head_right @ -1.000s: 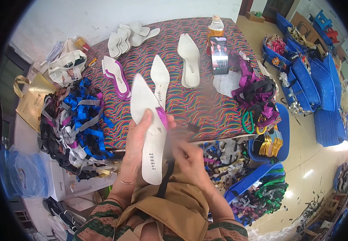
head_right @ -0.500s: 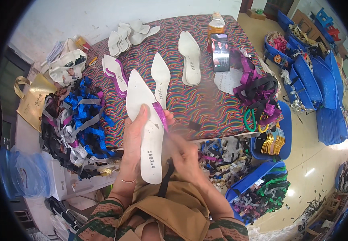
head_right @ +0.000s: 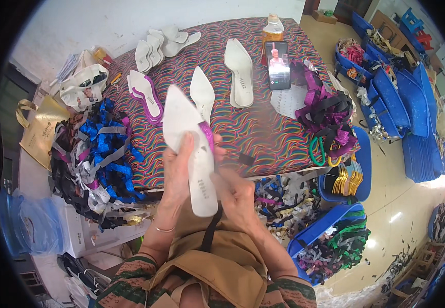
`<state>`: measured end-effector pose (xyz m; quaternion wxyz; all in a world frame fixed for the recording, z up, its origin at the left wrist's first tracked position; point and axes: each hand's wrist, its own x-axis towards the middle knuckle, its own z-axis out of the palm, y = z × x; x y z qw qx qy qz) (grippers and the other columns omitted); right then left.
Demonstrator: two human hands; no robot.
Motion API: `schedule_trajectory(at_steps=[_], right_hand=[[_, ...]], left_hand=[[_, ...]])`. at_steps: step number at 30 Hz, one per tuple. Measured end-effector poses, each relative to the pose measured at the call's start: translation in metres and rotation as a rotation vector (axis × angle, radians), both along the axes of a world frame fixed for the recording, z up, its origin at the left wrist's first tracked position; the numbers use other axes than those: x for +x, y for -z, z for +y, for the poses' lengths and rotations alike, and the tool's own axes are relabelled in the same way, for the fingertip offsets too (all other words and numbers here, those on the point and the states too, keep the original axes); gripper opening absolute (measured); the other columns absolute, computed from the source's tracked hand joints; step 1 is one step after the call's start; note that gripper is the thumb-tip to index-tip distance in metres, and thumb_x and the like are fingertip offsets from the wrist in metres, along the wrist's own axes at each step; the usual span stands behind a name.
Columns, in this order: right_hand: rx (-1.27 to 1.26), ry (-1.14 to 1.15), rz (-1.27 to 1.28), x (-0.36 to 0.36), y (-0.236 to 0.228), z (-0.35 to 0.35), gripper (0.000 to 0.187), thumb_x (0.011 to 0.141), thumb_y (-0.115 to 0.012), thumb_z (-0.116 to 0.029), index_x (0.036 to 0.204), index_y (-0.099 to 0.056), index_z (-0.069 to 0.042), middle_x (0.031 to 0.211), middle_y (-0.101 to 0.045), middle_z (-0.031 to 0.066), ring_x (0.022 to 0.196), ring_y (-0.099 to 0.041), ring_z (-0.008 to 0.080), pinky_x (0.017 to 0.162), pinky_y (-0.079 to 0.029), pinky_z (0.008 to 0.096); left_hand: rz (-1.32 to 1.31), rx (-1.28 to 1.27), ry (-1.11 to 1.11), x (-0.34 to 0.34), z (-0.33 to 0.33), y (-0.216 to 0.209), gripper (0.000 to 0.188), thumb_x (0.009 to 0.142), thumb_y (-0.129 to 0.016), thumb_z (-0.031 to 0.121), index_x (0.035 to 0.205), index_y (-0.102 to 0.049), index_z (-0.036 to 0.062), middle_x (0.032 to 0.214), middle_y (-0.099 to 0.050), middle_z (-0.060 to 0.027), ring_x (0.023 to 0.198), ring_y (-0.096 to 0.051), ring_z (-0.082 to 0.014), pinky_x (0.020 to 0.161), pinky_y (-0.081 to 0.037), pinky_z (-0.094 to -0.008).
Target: The person wraps purple and black ribbons around the edges of white slipper soles. They pick up a sole, wrap the ribbon around the perimeter, and place the finished item on the table. The process is repeated for multiple soles.
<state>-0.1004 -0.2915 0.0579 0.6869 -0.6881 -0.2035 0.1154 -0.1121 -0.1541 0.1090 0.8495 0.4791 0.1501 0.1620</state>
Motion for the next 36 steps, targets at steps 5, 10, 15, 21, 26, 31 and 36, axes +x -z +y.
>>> schedule_trajectory(at_steps=[5, 10, 15, 21, 26, 31, 36], right_hand=[[0.012, 0.016, -0.122, 0.012, -0.001, 0.003, 0.013, 0.091, -0.065, -0.008, 0.095, -0.065, 0.004, 0.071, -0.062, 0.0032, 0.062, -0.051, 0.0056, 0.055, -0.042, 0.0223], [-0.179, -0.099, -0.32, -0.014, 0.004, -0.018, 0.014, 0.09, -0.063, -0.004, 0.101, -0.065, 0.003, 0.071, -0.063, 0.0113, 0.061, -0.058, 0.014, 0.058, -0.046, 0.0269], [0.159, -0.011, 0.082, 0.022, -0.025, -0.012, 0.016, 0.085, -0.065, 0.002, 0.1, -0.066, 0.006, 0.08, -0.067, 0.0049, 0.067, -0.06, 0.0089, 0.063, -0.049, 0.0239], [0.114, -0.143, 0.167, 0.043, -0.043, -0.005, 0.006, 0.084, -0.066, 0.004, 0.088, -0.063, 0.002, 0.07, -0.059, -0.0026, 0.061, -0.048, 0.0016, 0.054, -0.038, 0.0187], [0.022, -0.166, -0.141, 0.057, -0.041, -0.011, 0.006, 0.084, -0.065, 0.003, 0.079, -0.061, 0.002, 0.061, -0.048, -0.0029, 0.056, -0.039, 0.0036, 0.049, -0.031, 0.0236], [0.019, -0.119, -0.271, 0.051, -0.022, -0.006, 0.011, 0.087, -0.065, 0.0, 0.098, -0.063, 0.003, 0.075, -0.054, -0.0006, 0.066, -0.045, 0.0052, 0.056, -0.038, 0.0235], [0.197, -0.212, 0.192, 0.027, 0.001, -0.013, 0.04, 0.086, -0.066, 0.002, 0.125, -0.057, 0.001, 0.097, -0.061, 0.0024, 0.083, -0.054, 0.0072, 0.07, -0.045, 0.0227]], left_hand=[[-0.029, 0.003, 0.124, -0.018, -0.01, 0.023, 0.029, 0.1, -0.049, 0.019, 0.115, -0.056, -0.0055, 0.099, -0.067, -0.0171, 0.085, -0.068, -0.024, 0.08, -0.055, -0.0373], [-0.047, -0.2, 0.167, -0.014, 0.009, 0.007, 0.025, 0.099, -0.051, 0.021, 0.107, -0.055, -0.0025, 0.077, -0.061, -0.0114, 0.06, -0.061, -0.0211, 0.055, -0.052, -0.0344], [-0.024, -0.253, 0.36, -0.025, -0.001, 0.01, 0.02, 0.1, -0.05, 0.018, 0.103, -0.055, -0.0019, 0.068, -0.054, -0.0094, 0.052, -0.054, -0.019, 0.047, -0.046, -0.0336], [-0.024, 0.035, 0.382, -0.03, -0.011, 0.02, 0.009, 0.09, -0.064, 0.002, 0.096, -0.059, -0.003, 0.072, -0.064, -0.0105, 0.054, -0.059, -0.015, 0.048, -0.046, -0.0278], [0.085, 0.041, 0.488, -0.037, -0.013, 0.018, 0.012, 0.091, -0.062, 0.003, 0.101, -0.06, -0.0048, 0.078, -0.067, -0.0143, 0.056, -0.061, -0.0159, 0.051, -0.05, -0.0282], [0.067, 0.106, 0.457, -0.037, -0.009, 0.022, 0.012, 0.091, -0.061, 0.001, 0.1, -0.059, -0.0065, 0.081, -0.068, -0.0164, 0.057, -0.063, -0.0177, 0.052, -0.052, -0.0289], [0.047, 0.102, 0.292, -0.025, -0.007, 0.006, 0.014, 0.088, -0.061, 0.0, 0.101, -0.058, -0.0055, 0.079, -0.067, -0.0167, 0.059, -0.064, -0.0197, 0.053, -0.053, -0.0304]])
